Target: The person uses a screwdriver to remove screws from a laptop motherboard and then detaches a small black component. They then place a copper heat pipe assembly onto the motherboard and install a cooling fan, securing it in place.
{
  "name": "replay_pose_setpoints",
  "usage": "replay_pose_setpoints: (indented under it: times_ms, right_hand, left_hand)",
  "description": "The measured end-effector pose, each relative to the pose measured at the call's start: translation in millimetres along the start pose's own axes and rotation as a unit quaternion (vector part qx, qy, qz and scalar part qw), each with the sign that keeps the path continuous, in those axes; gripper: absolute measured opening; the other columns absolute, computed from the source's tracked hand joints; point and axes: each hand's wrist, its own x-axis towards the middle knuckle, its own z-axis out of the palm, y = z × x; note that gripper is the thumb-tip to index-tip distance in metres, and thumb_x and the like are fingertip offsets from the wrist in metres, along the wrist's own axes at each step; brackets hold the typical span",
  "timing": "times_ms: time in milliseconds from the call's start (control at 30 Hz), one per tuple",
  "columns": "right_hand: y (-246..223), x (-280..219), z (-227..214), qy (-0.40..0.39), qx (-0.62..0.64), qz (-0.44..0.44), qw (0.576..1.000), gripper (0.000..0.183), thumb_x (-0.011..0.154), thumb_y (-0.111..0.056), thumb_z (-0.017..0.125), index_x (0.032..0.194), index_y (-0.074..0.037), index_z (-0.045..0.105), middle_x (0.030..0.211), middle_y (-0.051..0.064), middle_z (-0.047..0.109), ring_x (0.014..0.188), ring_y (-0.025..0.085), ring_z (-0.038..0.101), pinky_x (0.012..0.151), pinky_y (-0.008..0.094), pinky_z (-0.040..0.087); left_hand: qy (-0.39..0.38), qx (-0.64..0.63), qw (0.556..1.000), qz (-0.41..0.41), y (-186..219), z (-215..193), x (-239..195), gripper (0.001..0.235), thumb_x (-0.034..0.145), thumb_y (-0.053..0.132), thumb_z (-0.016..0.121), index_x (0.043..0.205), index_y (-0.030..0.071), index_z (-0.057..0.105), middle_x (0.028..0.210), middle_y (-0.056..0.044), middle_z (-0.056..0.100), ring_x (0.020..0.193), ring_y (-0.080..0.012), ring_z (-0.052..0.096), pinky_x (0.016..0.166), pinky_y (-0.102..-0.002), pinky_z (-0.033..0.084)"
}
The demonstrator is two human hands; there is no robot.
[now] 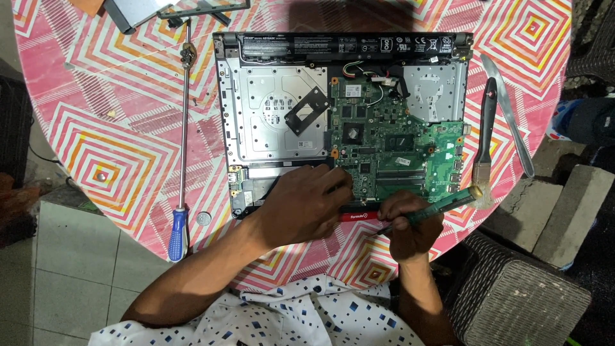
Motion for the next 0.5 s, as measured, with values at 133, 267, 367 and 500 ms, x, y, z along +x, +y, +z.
replay_pose_setpoints:
  times_ms: [133, 267, 367, 500]
  right_hand:
    - [-0.9, 0.7, -0.1, -0.004, -0.009, -0.003, 1.000, 0.042, 0.100, -0.034, 0.056, 0.070, -0.004, 0.054, 0.059, 0.007, 0.055, 0.049, 0.016, 0.058, 0.042, 0.023, 0.044]
    - [-0.6, 0.4, 0.1, 0.000, -0.003, -0.004, 1.000, 0.042, 0.100, -0.032, 0.056, 0.070, -0.003, 0.054, 0.059, 0.007, 0.055, 0.048, 0.016, 0.059, 0.039, 0.022, 0.043]
    - [-1.0, 2.3, 0.5, -0.001, 0.006, -0.003, 1.000, 0.042, 0.099, -0.032, 0.057, 0.070, -0.003, 0.054, 0.059, 0.007, 0.055, 0.048, 0.016, 0.059, 0.037, 0.021, 0.042]
    - [-5.2, 5.7, 0.1, -0.010, 0.015, 0.010, 1.000, 0.043, 0.099, -0.034, 0.057, 0.068, -0.003, 0.053, 0.057, 0.008, 0.055, 0.044, 0.012, 0.053, 0.034, 0.020, 0.040]
  left_hand:
    - [-0.008, 0.007, 1.000, -0.004, -2.1, 3.8, -1.1, 0.036, 0.090, 0.023, 0.059, 0.124, 0.009, 0.061, 0.112, -0.019, 0.062, 0.095, -0.0337, 0.064, 0.079, -0.042, 0.054]
    - [-0.006, 0.003, 1.000, 0.004, -4.2, 6.6, -2.1, 0.037, 0.090, 0.025, 0.059, 0.124, 0.010, 0.060, 0.113, -0.018, 0.062, 0.096, -0.0341, 0.064, 0.080, -0.042, 0.054]
    - [-0.003, 0.003, 1.000, 0.006, -4.3, 5.0, -1.7, 0.037, 0.090, 0.025, 0.058, 0.124, 0.010, 0.060, 0.113, -0.019, 0.062, 0.097, -0.0344, 0.064, 0.080, -0.043, 0.054]
    - [-0.005, -0.005, 1.000, 0.006, -4.6, 6.3, -1.6, 0.038, 0.090, 0.024, 0.058, 0.125, 0.009, 0.060, 0.114, -0.020, 0.062, 0.098, -0.0351, 0.064, 0.081, -0.044, 0.054]
